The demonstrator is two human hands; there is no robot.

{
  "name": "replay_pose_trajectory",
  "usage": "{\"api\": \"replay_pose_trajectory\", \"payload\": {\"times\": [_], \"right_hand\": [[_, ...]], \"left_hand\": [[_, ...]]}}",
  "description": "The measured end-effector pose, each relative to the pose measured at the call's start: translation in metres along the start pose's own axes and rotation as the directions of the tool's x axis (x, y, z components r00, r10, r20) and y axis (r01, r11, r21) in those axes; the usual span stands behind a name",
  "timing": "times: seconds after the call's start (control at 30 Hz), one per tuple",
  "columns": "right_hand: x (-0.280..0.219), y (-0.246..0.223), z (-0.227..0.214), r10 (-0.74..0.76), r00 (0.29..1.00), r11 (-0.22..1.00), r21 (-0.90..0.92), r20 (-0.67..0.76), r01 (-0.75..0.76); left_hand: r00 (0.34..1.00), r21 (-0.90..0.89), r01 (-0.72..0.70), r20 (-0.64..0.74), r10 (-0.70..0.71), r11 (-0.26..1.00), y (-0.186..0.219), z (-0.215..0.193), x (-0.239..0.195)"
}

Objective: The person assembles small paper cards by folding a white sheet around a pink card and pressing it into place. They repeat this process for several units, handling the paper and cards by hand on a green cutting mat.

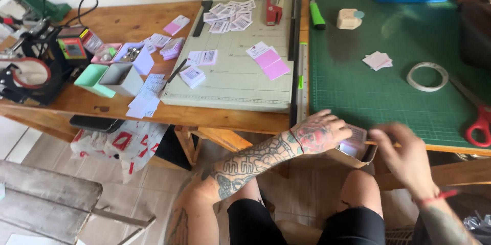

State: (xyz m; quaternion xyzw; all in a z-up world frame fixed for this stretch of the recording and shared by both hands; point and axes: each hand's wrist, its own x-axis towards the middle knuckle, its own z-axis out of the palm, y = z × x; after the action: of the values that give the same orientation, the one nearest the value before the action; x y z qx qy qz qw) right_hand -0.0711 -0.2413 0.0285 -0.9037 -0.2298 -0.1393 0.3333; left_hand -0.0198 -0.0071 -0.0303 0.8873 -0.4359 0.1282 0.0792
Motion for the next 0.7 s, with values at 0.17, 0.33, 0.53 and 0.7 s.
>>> {"api": "replay_pose_trajectory", "payload": {"times": [0.17,0.33,0.53,0.7], "right_hand": [[-0.034,0.074,0.034,0.223,0.853,0.335,0.784,0.473,-0.522],[-0.008,-0.013,0.013,0.099,0.888,0.260,0.849,0.450,-0.459],[0.009,-0.023,0.023,0.049,0.934,0.242,0.903,0.355,-0.356],[0.018,-0.060,0.023,0.250,0.961,0.378,0.901,0.121,-0.211]], "left_hand": [[0.863,0.105,-0.238,-0.433,0.260,0.965,0.028,-0.106,-0.013],[0.679,0.292,-0.297,-0.605,0.416,0.909,0.044,-0.150,-0.022],[0.610,0.343,-0.203,-0.688,0.393,0.917,0.035,-0.153,-0.041],[0.713,-0.178,-0.241,-0.700,0.050,0.954,0.042,-0.157,-0.040]]}}
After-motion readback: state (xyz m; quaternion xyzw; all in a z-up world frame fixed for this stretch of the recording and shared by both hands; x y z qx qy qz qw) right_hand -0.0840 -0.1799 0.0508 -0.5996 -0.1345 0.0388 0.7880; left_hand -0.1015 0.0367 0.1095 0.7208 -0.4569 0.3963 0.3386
